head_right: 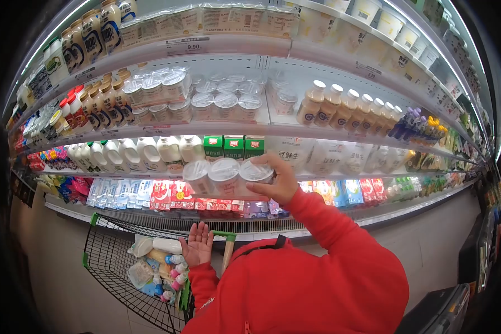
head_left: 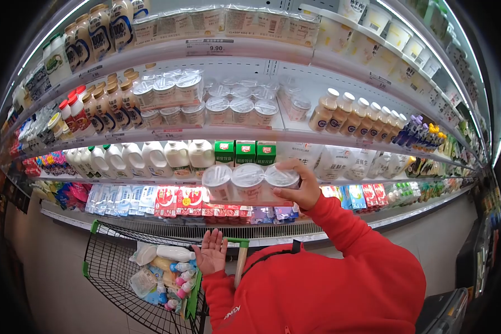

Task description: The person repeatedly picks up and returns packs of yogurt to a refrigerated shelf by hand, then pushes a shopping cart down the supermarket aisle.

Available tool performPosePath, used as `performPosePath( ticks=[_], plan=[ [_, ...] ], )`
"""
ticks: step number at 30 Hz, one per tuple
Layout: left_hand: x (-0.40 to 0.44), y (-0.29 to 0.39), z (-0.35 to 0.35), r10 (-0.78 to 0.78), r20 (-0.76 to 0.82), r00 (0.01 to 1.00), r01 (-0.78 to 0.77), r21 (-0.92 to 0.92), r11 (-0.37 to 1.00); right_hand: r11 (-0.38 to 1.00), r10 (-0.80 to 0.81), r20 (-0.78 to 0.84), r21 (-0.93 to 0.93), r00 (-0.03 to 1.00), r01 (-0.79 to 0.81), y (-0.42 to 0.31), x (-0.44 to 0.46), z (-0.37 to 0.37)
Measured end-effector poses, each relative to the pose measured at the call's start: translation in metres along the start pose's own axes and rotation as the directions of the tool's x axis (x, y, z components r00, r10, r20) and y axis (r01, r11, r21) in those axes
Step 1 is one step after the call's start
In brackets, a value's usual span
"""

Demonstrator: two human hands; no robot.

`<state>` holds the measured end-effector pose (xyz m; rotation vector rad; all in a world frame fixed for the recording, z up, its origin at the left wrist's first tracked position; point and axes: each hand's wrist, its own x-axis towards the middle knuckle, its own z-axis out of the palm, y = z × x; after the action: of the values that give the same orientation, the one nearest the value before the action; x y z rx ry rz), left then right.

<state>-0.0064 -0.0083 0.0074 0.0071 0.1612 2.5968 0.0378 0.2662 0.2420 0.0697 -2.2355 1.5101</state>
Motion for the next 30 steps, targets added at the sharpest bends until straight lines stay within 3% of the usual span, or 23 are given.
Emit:
performPosePath(
  ticks=[2,3,6,10,14,15,21,24,27,30],
  plan=[
    [-0.002,0.000,-0.007,0.037,-0.024,0.999,-0.035,0.064,0.997,0.886,-0.361,-0.212,-0.381,0.908,0.264,-0.009,0.017,-0.020],
    [-0.001,-0.002,-0.008,0.038,-0.037,0.999,-0.034,0.110,0.993,0.794,-0.480,-0.259,-0.534,0.838,0.290,-0.019,0.024,-0.023],
    [0.003,-0.008,-0.014,0.008,-0.073,0.997,0.007,0.202,0.979,0.633,-0.676,-0.355,-0.727,0.646,0.264,-0.013,0.051,-0.037],
    [0.006,-0.012,-0.025,-0.001,-0.122,0.993,0.023,0.179,0.984,0.649,-0.689,-0.502,-0.748,0.523,0.137,0.017,0.098,-0.061],
    [0.006,-0.012,-0.025,0.016,-0.154,0.988,0.008,0.154,0.988,0.708,-0.584,-0.601,-0.706,0.545,-0.019,0.051,0.151,-0.074],
    [0.006,-0.012,-0.024,0.014,-0.164,0.986,0.011,0.149,0.989,0.652,-0.590,-0.563,-0.755,0.578,-0.070,0.061,0.164,-0.079],
    [0.007,-0.009,-0.028,0.049,-0.195,0.979,-0.016,0.168,0.986,0.596,-0.673,-0.546,-0.800,0.499,-0.071,0.094,0.230,-0.093],
    [0.005,-0.010,-0.032,0.092,-0.189,0.978,-0.054,0.197,0.979,0.618,-0.618,-0.554,-0.781,0.557,-0.092,0.101,0.239,-0.100],
    [0.007,-0.009,-0.033,0.119,-0.209,0.971,-0.079,0.189,0.979,0.543,-0.590,-0.505,-0.826,0.630,-0.153,0.098,0.229,-0.102],
    [0.009,-0.011,-0.030,0.108,-0.228,0.968,-0.070,0.167,0.983,0.285,-0.631,-0.361,-0.931,0.687,-0.228,0.086,0.219,-0.109]
  ],
)
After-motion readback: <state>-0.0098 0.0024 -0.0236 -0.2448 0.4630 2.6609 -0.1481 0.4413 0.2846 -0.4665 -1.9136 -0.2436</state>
